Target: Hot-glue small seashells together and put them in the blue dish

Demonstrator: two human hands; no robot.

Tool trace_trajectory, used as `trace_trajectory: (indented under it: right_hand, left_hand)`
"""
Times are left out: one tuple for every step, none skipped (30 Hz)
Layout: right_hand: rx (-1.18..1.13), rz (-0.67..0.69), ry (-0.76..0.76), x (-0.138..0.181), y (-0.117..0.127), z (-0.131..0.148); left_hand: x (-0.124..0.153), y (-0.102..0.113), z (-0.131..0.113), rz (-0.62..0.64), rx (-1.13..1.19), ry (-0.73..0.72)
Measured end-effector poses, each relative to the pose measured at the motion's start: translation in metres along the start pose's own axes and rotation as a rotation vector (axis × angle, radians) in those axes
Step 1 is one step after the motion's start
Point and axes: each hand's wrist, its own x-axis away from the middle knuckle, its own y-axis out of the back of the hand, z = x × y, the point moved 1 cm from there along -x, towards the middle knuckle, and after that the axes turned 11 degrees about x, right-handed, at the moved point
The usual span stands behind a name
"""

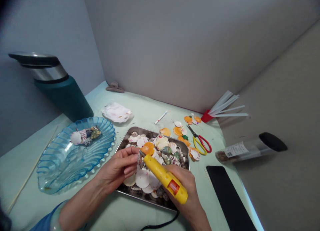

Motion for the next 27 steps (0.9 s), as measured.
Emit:
trace_trajectory:
  right_hand:
    - [-0.003,0.002,-0.012,0.0009,-0.0001,-0.0008]
    - [-0.004,0.0,-0.027,0.0017,-0.0002,-0.0016]
    - [-0.004,-0.002,-0.045,0.0022,-0.0004,-0.0025]
    - [-0.002,-0.004,-0.06,0.0025,-0.0006,-0.0031]
    - [-0.001,-0.006,-0.07,0.0026,-0.0008,-0.0034]
    - [-0.002,-0.01,-0.071,0.0024,-0.001,-0.0034]
    - [-0.003,-0.012,-0.066,0.0021,-0.0011,-0.0031]
    - [-0.005,-0.012,-0.056,0.0017,-0.0012,-0.0025]
    - [-0.008,-0.012,-0.045,0.0014,-0.0012,-0.0018]
    - [-0.011,-0.014,-0.035,0.0011,-0.0011,-0.0012]
    - [-0.014,-0.013,-0.029,0.0009,-0.001,-0.0007]
    - [-0.014,-0.011,-0.027,0.0007,-0.0009,-0.0004]
    - [-0.013,-0.008,-0.028,0.0006,-0.0009,-0.0002]
    - [-0.011,-0.005,-0.033,0.0004,-0.0008,-0.0001]
    - [-0.008,-0.003,-0.041,0.0002,-0.0007,-0.0001]
    - [-0.004,-0.003,-0.049,-0.0001,-0.0006,0.0]
    - [-0.002,-0.001,-0.056,-0.0004,-0.0004,0.0003]
    - [-0.002,0.0,-0.058,-0.0009,-0.0002,0.0007]
    - [-0.005,-0.002,-0.055,-0.0014,0.0002,0.0012]
    - [-0.01,0.001,-0.047,-0.0019,0.0007,0.0019]
    - [-0.015,0.008,-0.036,-0.0025,0.0011,0.0026]
    - [-0.02,0.015,-0.025,-0.0029,0.0017,0.0033]
    - [-0.024,0.022,-0.014,-0.0034,0.0023,0.0038]
    - [-0.029,0.028,-0.007,-0.0038,0.0029,0.0043]
    - [-0.033,0.042,-0.004,-0.0041,0.0033,0.0046]
    - [-0.037,0.053,-0.003,-0.0045,0.0038,0.0048]
    - [-0.045,0.063,-0.002,-0.0049,0.0041,0.005]
  left_hand:
    - [-0.0001,0.0002,0.0002,0.001,-0.001,0.0]
    - [-0.0003,0.0005,0.0005,0.002,-0.002,-0.001]
    - [-0.0004,0.0007,0.0006,0.002,-0.003,0.001]
    - [-0.0006,0.0009,0.0007,0.002,-0.003,0.002]
    - [-0.0007,0.001,0.0007,0.002,-0.003,0.003]
    - [-0.0008,0.001,0.0006,0.002,-0.003,0.003]
    - [-0.0009,0.0009,0.0004,0.005,-0.003,0.003]
    - [-0.0009,0.0008,0.0002,0.007,-0.001,0.001]
    - [-0.0009,0.0006,0.0,0.01,0.0,0.001]
    - [-0.0008,0.0003,-0.0001,0.011,0.003,0.0]
    - [-0.0008,0.0002,-0.0001,0.011,0.004,0.002]
    - [-0.0007,0.0,-0.0001,0.011,0.006,0.002]
    - [-0.0006,-0.0001,0.0,0.01,0.008,0.003]
    - [-0.0006,-0.0002,0.0,0.01,0.01,0.003]
    - [-0.0006,-0.0003,0.0,0.009,0.013,0.003]
    - [-0.0006,-0.0004,-0.0001,0.008,0.015,0.002]
    - [-0.0007,-0.0005,-0.0004,0.004,0.018,0.0]
    - [-0.0007,-0.0004,-0.0008,-0.001,0.021,-0.001]
    - [-0.0006,-0.0004,-0.0012,-0.004,0.025,0.001]
    - [-0.0006,-0.0002,-0.0016,-0.007,0.029,0.004]
    - [-0.0005,0.0,-0.002,-0.008,0.033,0.008]
    - [-0.0005,0.0003,-0.0023,-0.009,0.038,0.01]
    - [-0.0006,0.0006,-0.0026,-0.009,0.042,0.013]
    - [-0.0007,0.0009,-0.0028,-0.008,0.045,0.015]
    - [-0.0009,0.0012,-0.003,-0.008,0.049,0.015]
    - [-0.0011,0.0014,-0.0031,-0.008,0.053,0.015]
    - [-0.0014,0.0017,-0.0031,-0.007,0.057,0.015]
